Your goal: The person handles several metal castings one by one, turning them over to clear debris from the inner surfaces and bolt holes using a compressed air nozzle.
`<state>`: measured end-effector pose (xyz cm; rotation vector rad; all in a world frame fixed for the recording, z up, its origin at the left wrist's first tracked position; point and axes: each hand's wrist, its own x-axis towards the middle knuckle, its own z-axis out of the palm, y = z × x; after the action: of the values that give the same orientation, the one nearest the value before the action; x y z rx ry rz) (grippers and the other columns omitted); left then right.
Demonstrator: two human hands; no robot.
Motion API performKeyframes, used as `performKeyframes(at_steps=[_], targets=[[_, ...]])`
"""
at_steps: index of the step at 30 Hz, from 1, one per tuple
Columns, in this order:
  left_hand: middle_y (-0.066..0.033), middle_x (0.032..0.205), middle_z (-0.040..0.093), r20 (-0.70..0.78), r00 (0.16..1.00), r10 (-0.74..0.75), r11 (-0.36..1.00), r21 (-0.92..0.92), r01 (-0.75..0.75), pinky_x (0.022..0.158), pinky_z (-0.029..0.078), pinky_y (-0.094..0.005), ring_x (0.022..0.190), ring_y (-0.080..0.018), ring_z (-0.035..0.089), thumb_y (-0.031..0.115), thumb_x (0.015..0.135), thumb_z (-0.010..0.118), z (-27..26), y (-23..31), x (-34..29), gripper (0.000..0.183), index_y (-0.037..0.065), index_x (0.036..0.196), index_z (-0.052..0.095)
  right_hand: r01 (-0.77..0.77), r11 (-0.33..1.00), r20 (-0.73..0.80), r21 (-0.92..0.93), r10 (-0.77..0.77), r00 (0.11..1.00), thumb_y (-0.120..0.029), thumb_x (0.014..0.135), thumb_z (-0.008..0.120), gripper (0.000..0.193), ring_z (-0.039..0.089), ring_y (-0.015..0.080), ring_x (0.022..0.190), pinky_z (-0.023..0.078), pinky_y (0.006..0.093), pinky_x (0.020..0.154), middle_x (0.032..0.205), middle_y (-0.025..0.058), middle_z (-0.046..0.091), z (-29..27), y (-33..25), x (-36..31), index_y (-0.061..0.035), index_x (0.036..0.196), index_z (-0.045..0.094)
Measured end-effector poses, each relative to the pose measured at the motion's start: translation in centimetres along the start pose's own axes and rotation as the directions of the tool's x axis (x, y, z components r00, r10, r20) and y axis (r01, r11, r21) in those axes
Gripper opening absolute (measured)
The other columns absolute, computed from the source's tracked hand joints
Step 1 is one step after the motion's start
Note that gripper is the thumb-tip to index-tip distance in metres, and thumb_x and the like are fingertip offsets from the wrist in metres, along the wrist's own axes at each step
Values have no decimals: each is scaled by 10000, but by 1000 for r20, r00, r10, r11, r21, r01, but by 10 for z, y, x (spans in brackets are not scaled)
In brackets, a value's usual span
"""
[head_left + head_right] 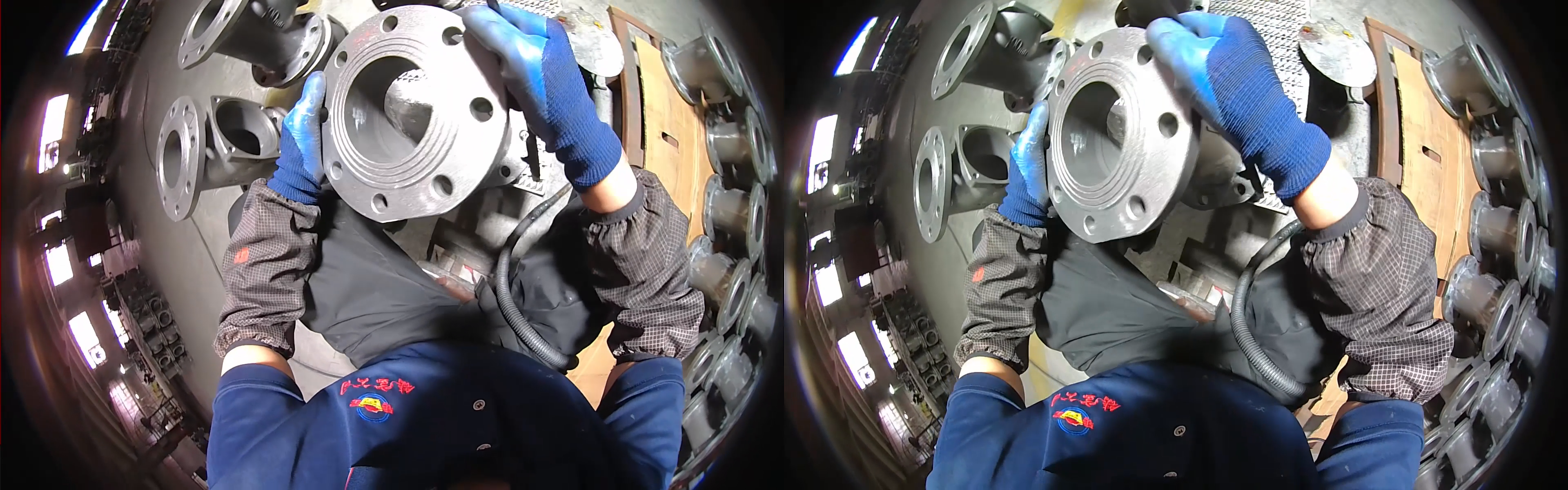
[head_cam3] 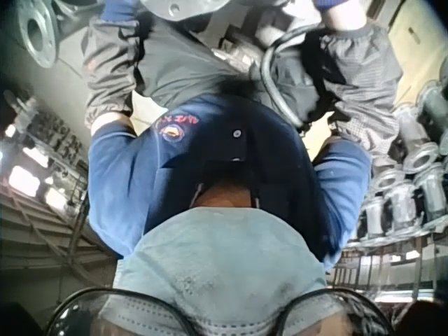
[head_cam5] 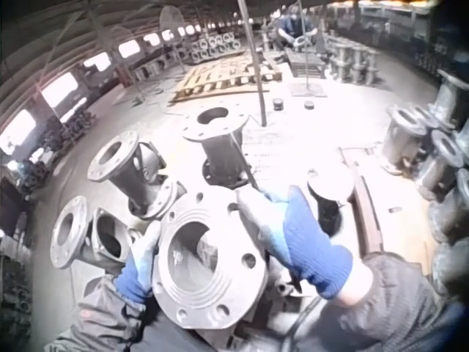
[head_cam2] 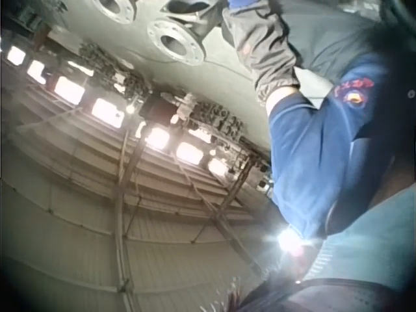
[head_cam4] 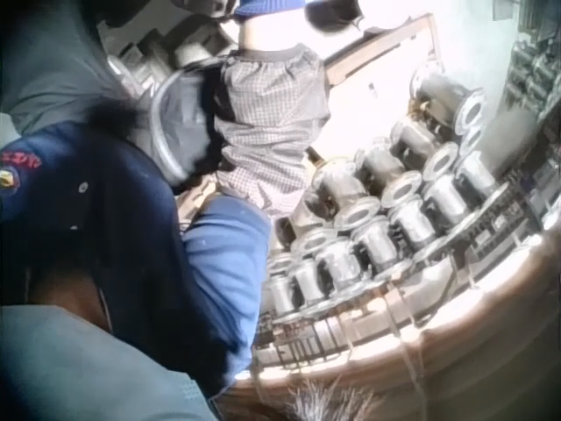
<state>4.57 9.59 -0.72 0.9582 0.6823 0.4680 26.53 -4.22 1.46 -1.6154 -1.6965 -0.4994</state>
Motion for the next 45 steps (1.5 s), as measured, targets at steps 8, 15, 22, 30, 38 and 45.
performKeyframes(at_steps=[8,15,22,30,38,45], targets=[[-115,1112,593,1,998,69,991,115,-69,821,507,-295,962,-192,599,250,939,478,-44,-2,-6,373,-1,1214,500,-419,623,133,661,452,882,-235,887,549,240,566,142,563,470,278,517,614,51,550,13,-45,12,-4,877,613],[-131,1086,617,136,939,316,724,605,-331,850,478,-323,921,-177,591,122,985,351,11,1,-6,324,-80,1149,544,-675,539,185,505,696,694,-262,888,539,290,569,160,603,485,300,618,674,106,582,6,3,-47,15,931,612],[-1,743,501,374,923,85,837,476,-270,578,381,-237,671,-59,429,269,933,408,85,-6,3,337,0,745,484,-819,135,355,558,853,383,-239,909,553,277,468,59,678,412,247,598,711,-7,535,-63,-3,-91,28,929,624],[94,620,427,263,956,130,643,711,-283,466,254,-177,529,6,344,251,920,515,141,-59,66,293,31,728,540,-729,473,-32,495,848,529,-105,885,529,145,561,152,651,434,264,567,697,83,560,-130,47,-143,-6,952,611],[16,632,517,584,806,-92,699,615,-365,475,357,-221,530,-54,448,356,881,575,407,-94,150,371,-8,817,591,-541,138,-263,830,951,-162,-233,868,626,251,455,53,581,367,255,509,640,-27,568,-238,154,-204,0,774,634],[-64,857,661,777,621,104,646,422,-636,700,478,-257,759,-130,591,317,840,625,537,-196,229,415,-22,1078,630,-796,148,-563,587,781,-270,-244,846,656,302,526,119,649,439,303,635,751,72,656,-249,256,-299,56,839,629]])
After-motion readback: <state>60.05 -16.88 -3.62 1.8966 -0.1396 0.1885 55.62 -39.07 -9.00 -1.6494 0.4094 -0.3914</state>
